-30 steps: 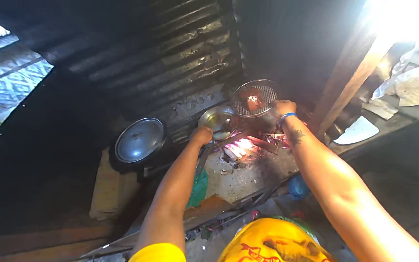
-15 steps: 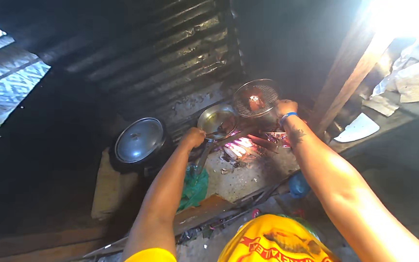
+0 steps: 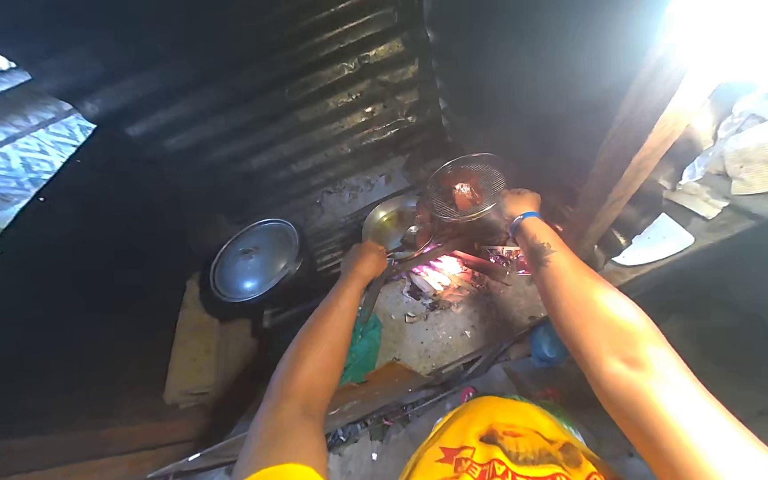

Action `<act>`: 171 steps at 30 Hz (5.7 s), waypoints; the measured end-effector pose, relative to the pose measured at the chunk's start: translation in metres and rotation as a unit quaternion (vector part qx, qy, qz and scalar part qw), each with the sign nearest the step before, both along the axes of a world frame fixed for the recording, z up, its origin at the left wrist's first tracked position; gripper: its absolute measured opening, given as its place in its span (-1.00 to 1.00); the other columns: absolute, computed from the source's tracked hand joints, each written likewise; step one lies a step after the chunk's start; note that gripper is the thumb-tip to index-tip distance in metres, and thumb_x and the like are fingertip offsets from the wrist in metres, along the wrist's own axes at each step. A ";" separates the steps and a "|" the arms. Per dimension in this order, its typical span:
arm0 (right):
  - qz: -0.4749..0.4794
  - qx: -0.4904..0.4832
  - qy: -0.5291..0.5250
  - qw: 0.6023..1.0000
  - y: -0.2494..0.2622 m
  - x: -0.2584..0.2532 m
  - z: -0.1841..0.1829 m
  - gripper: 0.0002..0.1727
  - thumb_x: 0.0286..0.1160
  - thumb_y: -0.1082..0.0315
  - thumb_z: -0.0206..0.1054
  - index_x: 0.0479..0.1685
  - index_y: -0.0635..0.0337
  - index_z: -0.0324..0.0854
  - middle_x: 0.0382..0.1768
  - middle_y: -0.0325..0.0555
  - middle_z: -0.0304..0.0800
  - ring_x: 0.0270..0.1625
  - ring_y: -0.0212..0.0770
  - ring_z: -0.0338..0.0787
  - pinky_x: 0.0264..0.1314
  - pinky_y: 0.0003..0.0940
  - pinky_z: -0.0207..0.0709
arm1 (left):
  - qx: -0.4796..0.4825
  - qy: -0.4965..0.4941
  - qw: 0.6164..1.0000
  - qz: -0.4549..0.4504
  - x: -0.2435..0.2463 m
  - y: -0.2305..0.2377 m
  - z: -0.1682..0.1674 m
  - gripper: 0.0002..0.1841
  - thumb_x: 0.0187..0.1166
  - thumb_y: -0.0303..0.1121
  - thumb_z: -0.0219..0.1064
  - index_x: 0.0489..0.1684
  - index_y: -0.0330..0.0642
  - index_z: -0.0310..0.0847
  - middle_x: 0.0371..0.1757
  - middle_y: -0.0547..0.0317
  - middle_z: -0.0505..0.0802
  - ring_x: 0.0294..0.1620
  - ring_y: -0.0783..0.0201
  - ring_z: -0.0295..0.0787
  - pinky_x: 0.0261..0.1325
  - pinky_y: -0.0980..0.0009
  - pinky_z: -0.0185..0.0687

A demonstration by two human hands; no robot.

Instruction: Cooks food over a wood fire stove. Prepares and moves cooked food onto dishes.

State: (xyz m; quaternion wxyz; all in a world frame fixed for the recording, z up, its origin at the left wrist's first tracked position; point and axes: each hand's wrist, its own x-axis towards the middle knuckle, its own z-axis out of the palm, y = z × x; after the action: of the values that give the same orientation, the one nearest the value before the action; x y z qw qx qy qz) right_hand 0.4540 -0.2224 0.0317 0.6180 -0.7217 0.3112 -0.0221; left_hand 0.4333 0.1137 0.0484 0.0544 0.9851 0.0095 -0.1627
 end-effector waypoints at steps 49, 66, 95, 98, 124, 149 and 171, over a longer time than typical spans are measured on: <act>0.042 -0.037 0.026 0.998 0.026 0.001 -0.017 -0.64 0.63 0.15 0.35 0.17 0.22 0.78 0.17 0.20 0.83 0.25 0.14 0.81 0.37 0.20 0.61 | -0.140 -0.096 0.985 0.016 -0.009 0.032 0.097 -0.64 0.84 -0.24 0.09 0.36 -0.06 0.76 0.17 -0.12 0.87 0.20 -0.07 0.81 0.34 -0.21 0.61; 0.121 -0.150 0.068 0.979 0.027 -0.009 0.016 -0.62 0.69 0.12 0.28 0.16 0.22 0.80 0.33 0.21 0.75 0.48 0.20 0.64 0.54 0.28 0.41 | 0.021 -0.186 0.982 0.019 0.015 0.008 0.092 -0.64 0.74 -0.24 0.14 0.37 0.05 0.76 0.29 -0.14 0.84 0.31 -0.26 0.78 0.19 -0.42 0.63; 0.017 -0.024 0.029 0.999 -0.005 -0.010 0.000 -0.62 0.73 0.12 0.22 0.18 0.20 0.78 0.20 0.13 0.82 0.26 0.07 0.81 0.37 0.12 0.63 | -0.161 -0.002 0.986 0.031 0.019 0.017 0.009 -0.67 0.79 -0.17 0.18 0.20 -0.08 0.83 0.00 -0.12 0.89 0.00 -0.05 0.83 0.18 -0.19 0.65; 0.006 0.001 0.020 1.000 -0.002 -0.007 -0.004 -0.63 0.70 0.12 0.27 0.18 0.19 0.78 0.16 0.13 0.83 0.21 0.05 0.82 0.34 0.12 0.65 | -0.160 -0.023 0.987 0.020 0.020 0.018 -0.003 -0.67 0.78 -0.15 0.17 0.22 0.00 0.83 0.01 -0.08 0.90 0.00 -0.04 0.85 0.19 -0.22 0.66; 0.037 -0.021 0.042 0.998 0.054 0.018 -0.046 -0.60 0.65 0.10 0.31 0.15 0.24 0.79 0.24 0.21 0.80 0.33 0.15 0.77 0.44 0.20 0.58 | -0.232 0.004 0.971 0.057 0.022 0.019 -0.018 -0.69 0.80 -0.22 0.18 0.28 0.00 0.80 0.00 -0.01 0.89 -0.05 0.11 0.81 0.18 -0.01 0.67; 0.087 -0.030 0.032 0.995 0.061 0.019 -0.023 -0.65 0.61 0.13 0.38 0.13 0.21 0.79 0.16 0.20 0.83 0.26 0.15 0.81 0.38 0.21 0.61 | 0.027 -0.170 0.981 -0.084 0.011 -0.027 0.133 -0.68 0.79 -0.32 0.15 0.30 -0.07 0.80 0.27 -0.20 0.85 0.34 -0.27 0.76 0.34 -0.38 0.56; 0.138 -0.016 0.011 0.990 0.082 0.012 -0.002 -0.61 0.62 0.13 0.37 0.22 0.21 0.78 0.23 0.21 0.81 0.35 0.19 0.75 0.46 0.25 0.54 | 0.059 -0.345 0.920 -0.178 -0.012 -0.051 0.109 -0.61 0.75 -0.43 0.14 0.44 0.05 0.73 0.16 -0.25 0.78 0.32 -0.32 0.67 0.13 -0.21 0.69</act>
State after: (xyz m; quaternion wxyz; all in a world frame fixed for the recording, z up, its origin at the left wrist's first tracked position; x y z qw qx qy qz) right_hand 0.4657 -0.1401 0.0301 0.6001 -0.7677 0.2147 0.0667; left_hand 0.4216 0.0629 0.1572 -0.0343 0.9670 -0.1760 0.1810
